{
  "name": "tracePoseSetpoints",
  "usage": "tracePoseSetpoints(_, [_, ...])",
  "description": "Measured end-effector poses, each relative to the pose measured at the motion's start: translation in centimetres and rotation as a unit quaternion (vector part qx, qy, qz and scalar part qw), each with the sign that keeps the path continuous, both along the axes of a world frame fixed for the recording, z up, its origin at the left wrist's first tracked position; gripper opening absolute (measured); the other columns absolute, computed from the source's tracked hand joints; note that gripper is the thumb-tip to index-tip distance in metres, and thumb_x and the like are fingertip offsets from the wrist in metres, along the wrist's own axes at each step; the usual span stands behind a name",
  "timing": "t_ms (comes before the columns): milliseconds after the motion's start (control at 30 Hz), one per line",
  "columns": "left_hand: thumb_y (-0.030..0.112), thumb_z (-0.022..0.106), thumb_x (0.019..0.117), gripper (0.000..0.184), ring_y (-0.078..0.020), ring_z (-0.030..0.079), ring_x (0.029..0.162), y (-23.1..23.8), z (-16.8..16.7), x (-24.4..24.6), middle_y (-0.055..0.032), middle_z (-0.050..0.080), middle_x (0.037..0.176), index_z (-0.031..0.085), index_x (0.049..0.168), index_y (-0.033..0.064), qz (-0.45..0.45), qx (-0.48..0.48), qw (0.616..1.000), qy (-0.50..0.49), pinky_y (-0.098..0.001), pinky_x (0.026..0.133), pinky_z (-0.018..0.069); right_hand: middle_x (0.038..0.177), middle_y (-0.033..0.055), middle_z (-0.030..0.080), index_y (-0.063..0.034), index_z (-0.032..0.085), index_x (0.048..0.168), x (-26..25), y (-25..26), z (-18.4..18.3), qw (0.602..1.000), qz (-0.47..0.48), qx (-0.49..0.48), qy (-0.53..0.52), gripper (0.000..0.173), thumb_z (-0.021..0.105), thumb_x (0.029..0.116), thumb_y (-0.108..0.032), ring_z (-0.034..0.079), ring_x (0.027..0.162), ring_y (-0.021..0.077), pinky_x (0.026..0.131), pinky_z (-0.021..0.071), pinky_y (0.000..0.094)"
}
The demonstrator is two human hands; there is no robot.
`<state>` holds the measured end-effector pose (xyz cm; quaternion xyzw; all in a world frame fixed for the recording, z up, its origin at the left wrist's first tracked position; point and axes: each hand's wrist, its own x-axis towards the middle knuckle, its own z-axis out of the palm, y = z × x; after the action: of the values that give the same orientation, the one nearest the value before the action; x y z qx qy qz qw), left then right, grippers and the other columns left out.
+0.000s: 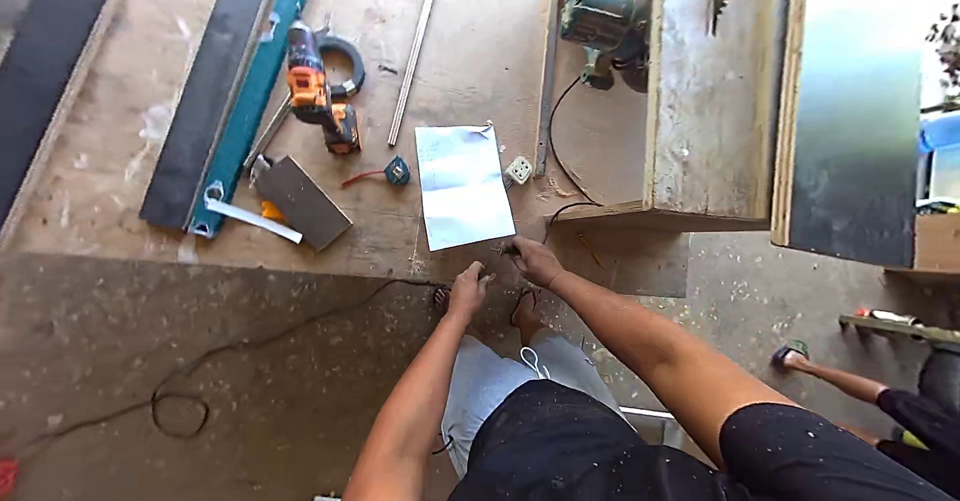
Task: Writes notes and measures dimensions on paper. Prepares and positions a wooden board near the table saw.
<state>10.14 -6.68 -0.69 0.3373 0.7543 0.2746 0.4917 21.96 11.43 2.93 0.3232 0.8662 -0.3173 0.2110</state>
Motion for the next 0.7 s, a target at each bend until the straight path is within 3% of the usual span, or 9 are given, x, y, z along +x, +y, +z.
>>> tracePoseSetpoints(133, [0.016, 0.06, 0.1025, 0.023, -0.0203, 0.072, 0.097, -1.3, 4.3, 2.6, -0.0121, 0.073, 0.105, 0.067, 0.117, 0.0, -0.039, 0.167, 0.981, -0.086, -0.0413, 0.094, 0.0588, 0.095, 0.0127, 0.072, -0.0016, 0.065, 0.119, -1.4, -0.2, 3.2, 0.913, -0.374, -0.137, 0.086, 0.048, 0.059, 0.103, -0.047, 0.068, 0.08, 0.0223, 0.076, 0.056, 0.0444])
tracePoseSetpoints(200, [0.014, 0.061, 0.1022, 0.02, -0.0179, 0.072, 0.095, -1.3, 6.1, 3.8, -0.0109, 0.074, 0.105, 0.068, 0.115, -0.0005, -0.06, 0.202, 0.971, -0.113, -0.0387, 0.093, 0.0594, 0.098, 0.0092, 0.075, -0.0042, 0.059, 0.13, -1.9, 0.3, 4.8, 0.863, -0.436, -0.242, 0.083, 0.044, 0.059, 0.1045, -0.041, 0.065, 0.069, 0.0146, 0.063, 0.0524, 0.0354])
tracePoseSetpoints(267, [0.014, 0.059, 0.1025, 0.018, -0.0171, 0.072, 0.09, -1.4, 6.7, 4.2, -0.0092, 0.074, 0.102, 0.068, 0.112, 0.0007, -0.067, 0.208, 0.969, -0.119, -0.038, 0.089, 0.0603, 0.089, 0.008, 0.076, -0.0065, 0.054, 0.13, -1.7, 0.2, 6.8, 0.768, -0.506, -0.359, 0.16, 0.027, 0.053, 0.1073, -0.022, 0.048, 0.048, 0.0058, 0.044, 0.038, 0.0231])
tracePoseSetpoints(333, [0.014, 0.059, 0.1015, 0.017, -0.0164, 0.072, 0.085, -1.9, 6.7, 4.1, -0.0078, 0.073, 0.096, 0.069, 0.11, 0.0024, -0.079, 0.19, 0.972, -0.116, -0.0379, 0.085, 0.0605, 0.083, 0.0106, 0.073, -0.0033, 0.057, 0.132, -0.6, -0.1, 8.5, 0.658, -0.585, -0.41, 0.238, 0.03, 0.045, 0.1063, -0.011, 0.04, 0.043, 0.005, 0.041, 0.0333, 0.022])
tracePoseSetpoints(400, [0.013, 0.063, 0.0994, 0.016, -0.0165, 0.072, 0.087, -2.6, 6.5, 3.6, -0.0085, 0.073, 0.099, 0.068, 0.11, 0.0022, -0.09, 0.157, 0.972, -0.15, -0.0379, 0.086, 0.06, 0.078, 0.0093, 0.07, -0.0045, 0.057, 0.134, 0.9, -0.6, 10.6, 0.611, -0.625, -0.395, 0.283, 0.032, 0.042, 0.1104, -0.021, 0.041, 0.043, 0.0064, 0.041, 0.0356, 0.0234])
tracePoseSetpoints(433, [0.012, 0.064, 0.0988, 0.018, -0.0169, 0.072, 0.091, -3.0, 6.5, 3.3, -0.0096, 0.074, 0.104, 0.068, 0.112, 0.0011, -0.08, 0.14, 0.967, -0.199, -0.0375, 0.088, 0.0593, 0.074, 0.0074, 0.068, -0.005, 0.056, 0.134, 1.9, -1.2, 11.6, 0.621, -0.616, -0.382, 0.298, 0.035, 0.04, 0.1119, -0.026, 0.043, 0.044, 0.0069, 0.043, 0.0371, 0.0237])
tracePoseSetpoints(533, [0.019, 0.059, 0.1023, 0.04, -0.0278, 0.067, 0.117, -3.0, 8.2, 1.7, -0.0188, 0.066, 0.132, 0.056, 0.134, -0.004, 0.045, 0.117, 0.9, -0.417, -0.0445, 0.103, 0.0547, 0.068, 0.0034, 0.062, 0.0008, 0.059, 0.131, 5.2, -4.2, 14.3, 0.733, -0.466, -0.338, 0.362, 0.031, 0.047, 0.1091, -0.018, 0.056, 0.055, 0.011, 0.054, 0.0512, 0.0278])
tracePoseSetpoints(600, [0.047, 0.035, 0.1083, 0.062, -0.033, 0.064, 0.123, -1.1, 11.1, 1.4, -0.0207, 0.061, 0.14, 0.041, 0.147, -0.0009, 0.148, 0.139, 0.855, -0.477, -0.0496, 0.104, 0.0534, 0.073, 0.0037, 0.065, 0.0009, 0.063, 0.124, 7.2, -6.6, 15.2, 0.796, -0.35, -0.32, 0.377, 0.027, 0.054, 0.1046, -0.015, 0.062, 0.062, 0.0125, 0.062, 0.0559, 0.031])
tracePoseSetpoints(700, [0.081, 0.016, 0.0956, 0.092, -0.0401, 0.06, 0.128, 2.1, 15.0, 1.0, -0.0221, 0.052, 0.15, 0.018, 0.161, 0.0153, 0.178, 0.182, 0.791, -0.556, -0.056, 0.1, 0.0541, 0.08, 0.0032, 0.068, -0.0022, 0.067, 0.118, 8.9, -10.0, 14.9, 0.858, -0.222, -0.313, 0.342, 0.024, 0.058, 0.103, -0.018, 0.064, 0.068, 0.0116, 0.069, 0.0584, 0.0325])
